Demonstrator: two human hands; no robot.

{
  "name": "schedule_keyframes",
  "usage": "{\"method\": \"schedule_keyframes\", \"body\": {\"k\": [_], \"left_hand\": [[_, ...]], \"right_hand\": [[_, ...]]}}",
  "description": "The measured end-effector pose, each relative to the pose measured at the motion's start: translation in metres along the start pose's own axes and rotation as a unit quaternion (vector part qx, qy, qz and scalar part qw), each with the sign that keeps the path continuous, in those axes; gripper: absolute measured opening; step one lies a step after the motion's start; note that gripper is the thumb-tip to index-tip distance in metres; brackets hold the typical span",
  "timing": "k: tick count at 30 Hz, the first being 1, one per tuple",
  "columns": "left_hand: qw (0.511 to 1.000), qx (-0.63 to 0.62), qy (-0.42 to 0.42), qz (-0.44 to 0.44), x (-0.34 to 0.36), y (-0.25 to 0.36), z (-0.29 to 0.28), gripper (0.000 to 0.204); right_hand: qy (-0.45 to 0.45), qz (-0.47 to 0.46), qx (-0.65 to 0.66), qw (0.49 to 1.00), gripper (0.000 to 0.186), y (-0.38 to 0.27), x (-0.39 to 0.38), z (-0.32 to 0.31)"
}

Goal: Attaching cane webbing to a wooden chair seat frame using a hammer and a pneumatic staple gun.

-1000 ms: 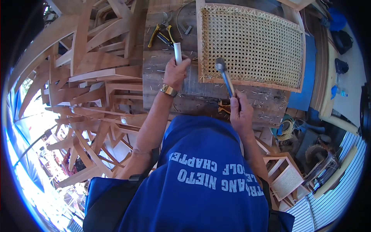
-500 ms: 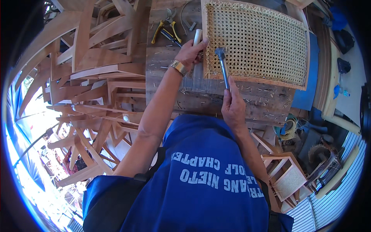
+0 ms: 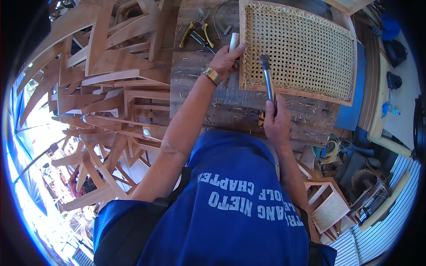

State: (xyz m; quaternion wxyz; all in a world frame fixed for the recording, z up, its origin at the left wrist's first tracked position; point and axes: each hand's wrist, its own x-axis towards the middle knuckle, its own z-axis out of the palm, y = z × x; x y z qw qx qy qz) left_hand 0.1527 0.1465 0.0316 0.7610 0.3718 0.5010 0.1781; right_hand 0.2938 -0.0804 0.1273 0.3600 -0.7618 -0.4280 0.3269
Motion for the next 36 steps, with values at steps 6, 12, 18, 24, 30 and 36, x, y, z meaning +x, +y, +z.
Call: {"method": "schedule_keyframes", "body": {"k": [6,12,18,24,30,36], "left_hand": [[0.998,-0.012,-0.039,-0.040,-0.003,0.007,-0.004,0.042],[0.998,-0.013,-0.033,-0.042,-0.005,0.008,-0.002,0.046],[0.999,-0.004,-0.018,-0.037,-0.005,0.007,-0.002,0.048],[0.999,-0.007,-0.021,-0.048,-0.004,0.006,-0.004,0.049],[0.997,-0.024,-0.036,-0.064,-0.003,0.004,-0.006,0.050],[0.998,-0.026,-0.017,-0.047,-0.003,0.005,-0.003,0.049]], "right_hand": [[0.030,-0.092,0.023,0.995,0.047,0.008,-0.003,0.014],[0.009,-0.091,0.022,0.996,0.048,0.015,0.002,0.024],[0.010,-0.056,0.033,0.998,0.046,0.006,-0.014,0.012],[0.017,-0.122,-0.039,0.992,0.045,0.001,0.010,0.018],[0.004,-0.082,-0.017,0.996,0.040,0.002,0.009,0.007],[0.038,-0.140,-0.053,0.988,0.039,-0.009,0.010,0.015]]}}
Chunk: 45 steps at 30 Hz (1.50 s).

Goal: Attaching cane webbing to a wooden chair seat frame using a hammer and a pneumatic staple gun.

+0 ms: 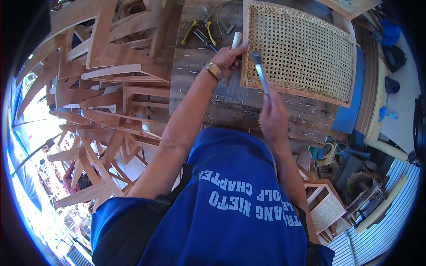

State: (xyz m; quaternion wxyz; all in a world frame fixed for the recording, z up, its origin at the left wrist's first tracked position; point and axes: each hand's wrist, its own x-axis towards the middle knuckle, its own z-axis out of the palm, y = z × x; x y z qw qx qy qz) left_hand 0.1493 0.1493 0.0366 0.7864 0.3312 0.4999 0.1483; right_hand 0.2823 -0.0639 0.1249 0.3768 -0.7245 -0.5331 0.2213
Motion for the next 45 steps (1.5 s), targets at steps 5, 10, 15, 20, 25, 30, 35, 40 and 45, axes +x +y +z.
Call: {"method": "schedule_keyframes", "body": {"k": [5,10,15,20,25,30,35,40,45], "left_hand": [[1.000,-0.008,0.002,-0.025,0.003,0.002,-0.002,0.056],[1.000,-0.006,-0.011,-0.006,0.003,-0.002,-0.004,0.052],[1.000,-0.011,0.004,0.010,0.006,-0.001,-0.004,0.054],[1.000,-0.005,0.004,-0.015,0.005,-0.001,-0.003,0.053],[1.000,-0.010,-0.002,-0.007,0.003,0.000,-0.002,0.049],[1.000,-0.007,-0.001,0.005,0.004,0.000,-0.001,0.050],[1.000,0.003,-0.003,0.000,0.004,-0.004,-0.003,0.052],[1.000,0.002,-0.004,-0.001,0.004,-0.004,-0.004,0.051],[1.000,0.003,-0.006,0.004,0.007,-0.005,-0.004,0.053]], "right_hand": [[-0.085,0.109,0.006,0.990,0.041,-0.003,0.001,-0.014],[0.059,-0.016,0.037,0.997,0.040,-0.004,-0.012,-0.012],[-0.025,0.007,0.002,1.000,0.037,0.006,-0.008,0.003],[0.026,-0.012,0.038,0.999,0.038,-0.006,-0.020,-0.013],[-0.076,0.035,-0.048,0.995,0.040,-0.007,-0.009,-0.009],[-0.040,0.052,-0.016,0.998,0.041,0.005,-0.011,-0.015],[0.054,-0.052,-0.028,0.997,0.038,-0.003,-0.007,-0.006],[-0.084,0.150,-0.032,0.985,0.038,-0.012,0.003,-0.018],[0.015,0.062,0.020,0.998,0.036,-0.026,-0.013,-0.042]]}}
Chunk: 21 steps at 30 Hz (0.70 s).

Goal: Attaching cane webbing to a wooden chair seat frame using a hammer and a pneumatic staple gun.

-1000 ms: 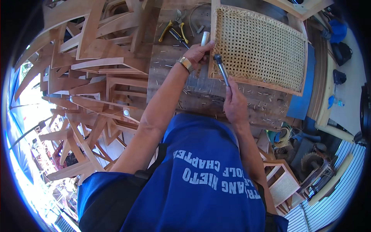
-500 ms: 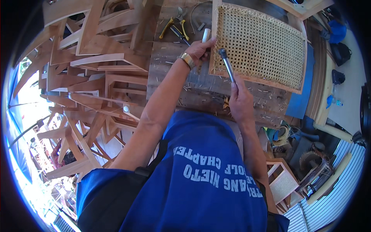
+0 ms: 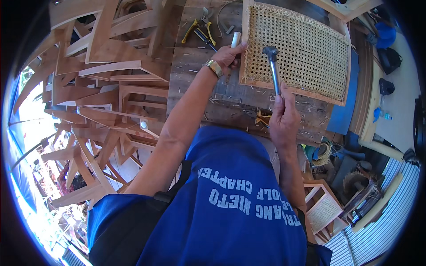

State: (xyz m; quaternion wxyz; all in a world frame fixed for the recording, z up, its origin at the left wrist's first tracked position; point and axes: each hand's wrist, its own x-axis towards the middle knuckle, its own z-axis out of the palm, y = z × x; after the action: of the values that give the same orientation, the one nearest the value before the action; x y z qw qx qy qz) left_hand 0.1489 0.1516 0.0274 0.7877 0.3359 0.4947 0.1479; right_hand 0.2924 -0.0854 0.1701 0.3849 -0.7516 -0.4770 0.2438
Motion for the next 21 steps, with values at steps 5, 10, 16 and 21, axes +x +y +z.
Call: {"method": "schedule_keyframes", "body": {"k": [5,10,16,21], "left_hand": [[1.000,0.009,0.004,0.006,0.000,-0.002,0.000,0.054],[1.000,0.011,0.013,0.007,0.000,-0.001,0.002,0.055],[1.000,0.014,0.001,0.001,0.000,0.000,0.001,0.054],[1.000,-0.004,-0.001,-0.003,0.001,-0.001,0.000,0.052]], "right_hand": [[0.039,-0.061,0.012,0.997,0.035,-0.010,-0.012,0.007],[0.028,-0.119,-0.053,0.991,0.035,0.005,-0.007,0.033],[0.019,-0.038,-0.037,0.998,0.037,0.015,-0.006,0.026],[-0.017,-0.049,-0.075,0.996,0.036,0.010,-0.008,0.025]]}}
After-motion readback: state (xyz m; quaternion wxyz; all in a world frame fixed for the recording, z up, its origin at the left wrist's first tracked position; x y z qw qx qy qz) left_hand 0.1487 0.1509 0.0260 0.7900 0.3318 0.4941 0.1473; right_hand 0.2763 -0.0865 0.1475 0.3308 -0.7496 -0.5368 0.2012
